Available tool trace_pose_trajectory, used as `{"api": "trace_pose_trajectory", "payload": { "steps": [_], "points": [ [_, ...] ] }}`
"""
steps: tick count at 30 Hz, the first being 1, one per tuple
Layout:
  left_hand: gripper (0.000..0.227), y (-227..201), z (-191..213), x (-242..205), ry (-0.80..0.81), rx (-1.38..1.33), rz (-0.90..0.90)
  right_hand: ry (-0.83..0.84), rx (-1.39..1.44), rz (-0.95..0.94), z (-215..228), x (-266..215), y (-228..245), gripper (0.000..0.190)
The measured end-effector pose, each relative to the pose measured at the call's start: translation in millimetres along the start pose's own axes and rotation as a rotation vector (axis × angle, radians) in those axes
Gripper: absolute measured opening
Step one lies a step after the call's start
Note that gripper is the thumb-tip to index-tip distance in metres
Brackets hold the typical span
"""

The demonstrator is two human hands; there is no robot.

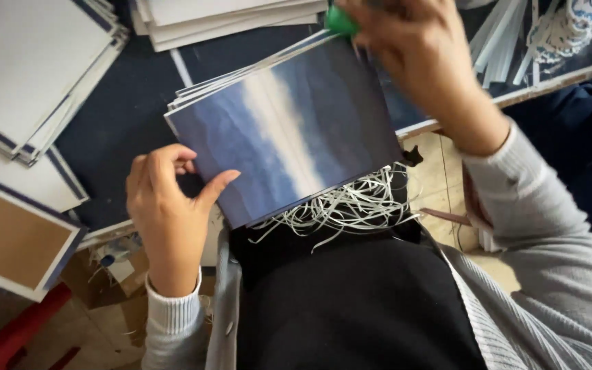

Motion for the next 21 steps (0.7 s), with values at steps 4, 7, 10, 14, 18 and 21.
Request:
{"api": "trace_pose_trajectory", "payload": {
  "steps": [4, 7, 10, 14, 18, 21],
  "points": [
    [0.043, -1.8, -6.0, -3.6, -0.079, -0.08, 0.013, -0.002, -0.112, 0.025, -1.6, 19.6, -1.4, 0.007],
    [0.016, -16.0, 4.1, -17.5, -0.181, -0.178, 0.08, 0.014, 0.084, 0.044, 10.3, 24.1, 62.4, 0.02],
    [0.014, -20.5, 4.2, -41.7, -0.214, -0.254, 0.192, 0.133, 0.182, 0.21, 1.0, 14.7, 130.9, 0.018],
    [0.059, -27.1, -7.1, -57.9, -0.063, -0.559, 0.375, 0.391, -0.113, 0.43, -43.1, -20.4, 183.3, 0.069],
    [0.046, -24.4, -25.5, -68.9, -0.09, -0.603, 0.373, 0.223, -0.275, 0.474, -74.3, 32.7, 179.8, 0.06],
    [0.048, -25.7, -24.3, -67.2, -0.133, -0.595, 0.331, -0.045, -0.237, 0.469, -82.2, 71.9, 175.5, 0.043]
  ]
}}
Point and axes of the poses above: each hand's wrist, its own x-axis towards the middle knuckle, its own z-axis out of the back of the hand, y = z × x, the point moved 3 cm from there along x, towards the middle knuckle, and after that the axes turned 13 degrees about -z, right-handed, at the moved point
